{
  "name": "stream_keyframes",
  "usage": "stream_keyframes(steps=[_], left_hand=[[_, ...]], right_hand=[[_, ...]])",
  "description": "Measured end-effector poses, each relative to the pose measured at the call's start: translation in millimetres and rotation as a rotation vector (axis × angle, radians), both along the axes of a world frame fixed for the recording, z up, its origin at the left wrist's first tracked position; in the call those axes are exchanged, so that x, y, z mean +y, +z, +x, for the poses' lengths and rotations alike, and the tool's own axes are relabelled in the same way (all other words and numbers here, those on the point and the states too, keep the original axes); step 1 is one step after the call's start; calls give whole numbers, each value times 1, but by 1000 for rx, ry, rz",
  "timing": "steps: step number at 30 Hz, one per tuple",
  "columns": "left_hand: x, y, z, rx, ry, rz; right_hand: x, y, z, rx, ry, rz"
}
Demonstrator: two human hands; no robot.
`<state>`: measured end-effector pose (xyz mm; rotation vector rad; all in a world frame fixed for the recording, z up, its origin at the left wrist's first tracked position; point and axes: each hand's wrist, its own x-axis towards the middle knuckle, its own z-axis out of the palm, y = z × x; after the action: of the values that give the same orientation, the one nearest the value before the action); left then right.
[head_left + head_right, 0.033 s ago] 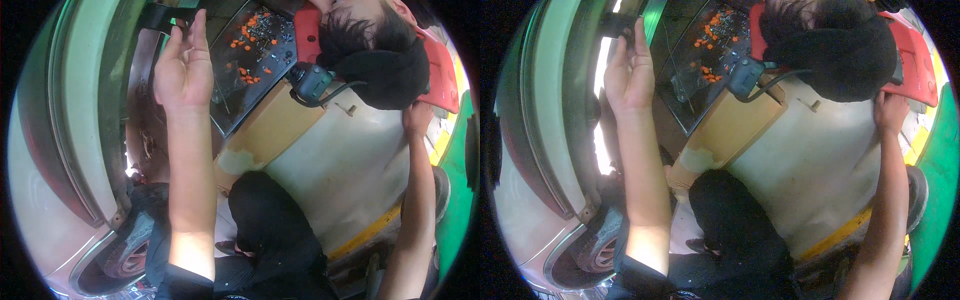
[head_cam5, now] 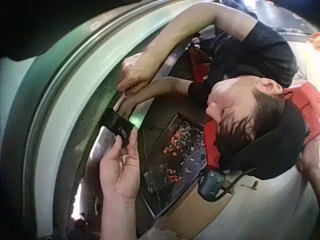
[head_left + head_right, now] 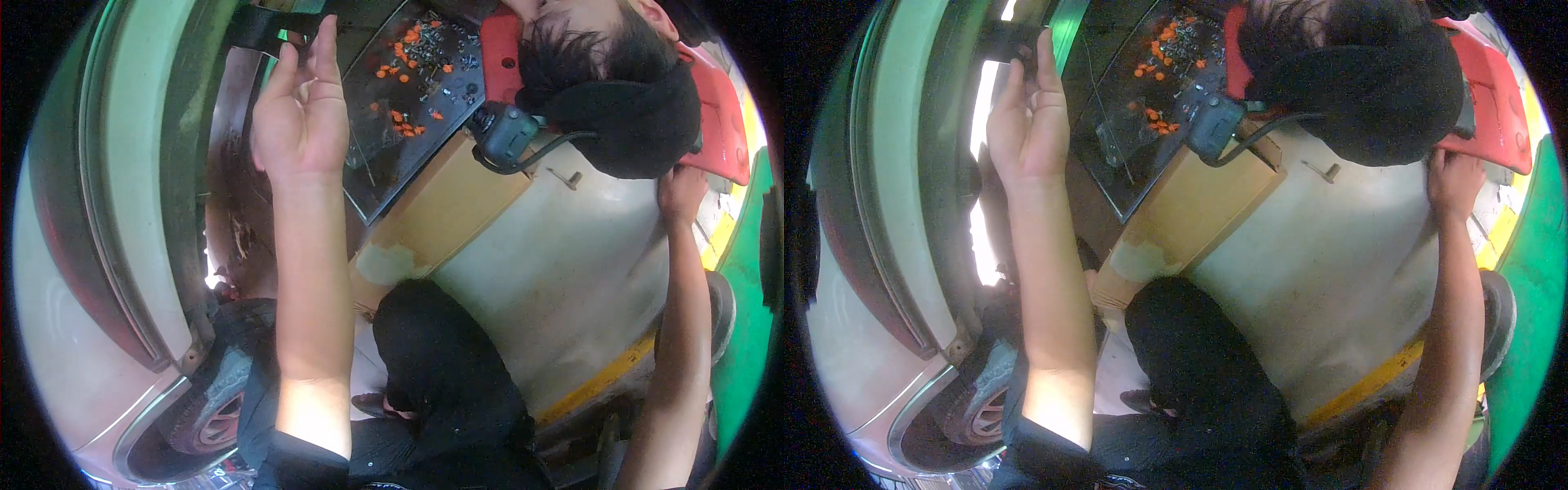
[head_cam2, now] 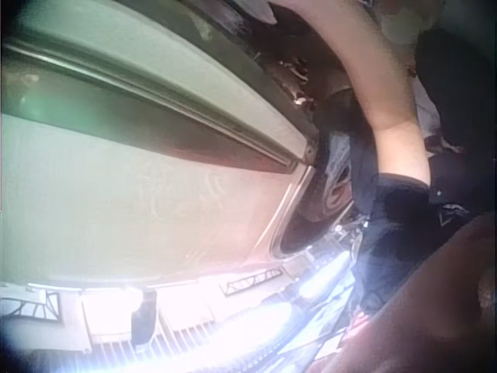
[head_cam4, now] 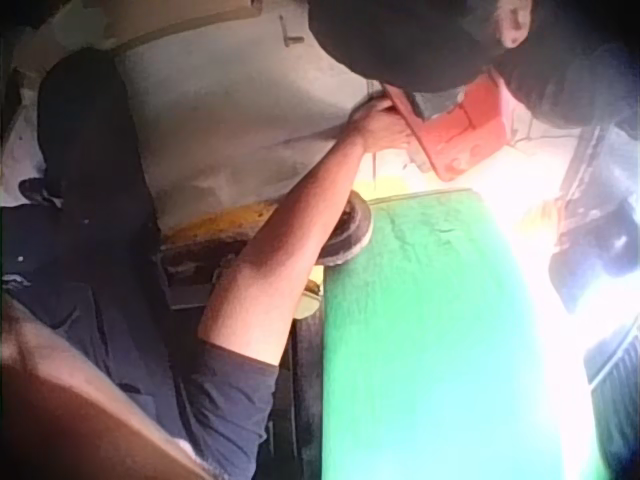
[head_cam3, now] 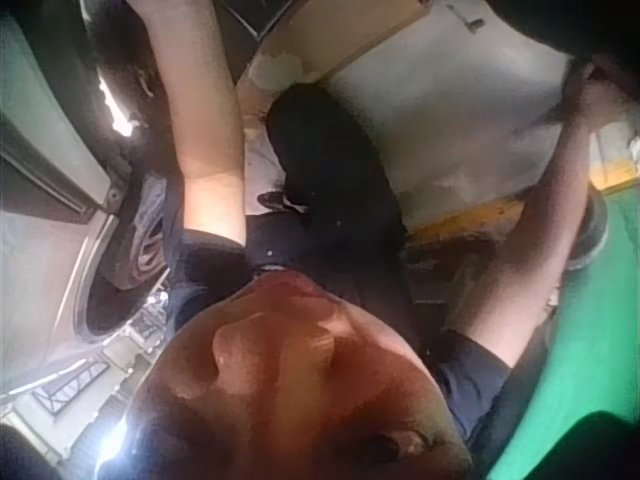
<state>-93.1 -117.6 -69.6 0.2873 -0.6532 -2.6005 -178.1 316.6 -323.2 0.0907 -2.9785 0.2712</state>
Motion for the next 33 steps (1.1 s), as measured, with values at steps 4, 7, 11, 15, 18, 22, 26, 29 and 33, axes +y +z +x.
stream_keyframes(steps=[4,7,11,15,18,22,26,29,33], left_hand=[[6,3,-1,-27,45,-16],[7,1,-2,-39,93,-114],[6,-1,-2,-54,106,-105],[9,3,-3,-102,162,-209],[11,3,-3,-109,168,-202],[15,3,-4,-97,170,-205],[16,3,-5,-148,220,-209],[10,1,-3,-105,183,-221],[11,7,-2,-92,171,-175]], right_hand=[[-2,0,-1,32,11,-55],[-2,-1,-1,31,1,-54],[3,-10,-3,63,-3,-50],[2,-9,-2,56,1,-19],[-1,-4,-1,86,19,-9],[1,-6,-2,102,19,-4],[-2,-3,1,113,17,-15],[-4,-4,0,137,13,-21],[4,-6,-5,-29,-11,-16]])
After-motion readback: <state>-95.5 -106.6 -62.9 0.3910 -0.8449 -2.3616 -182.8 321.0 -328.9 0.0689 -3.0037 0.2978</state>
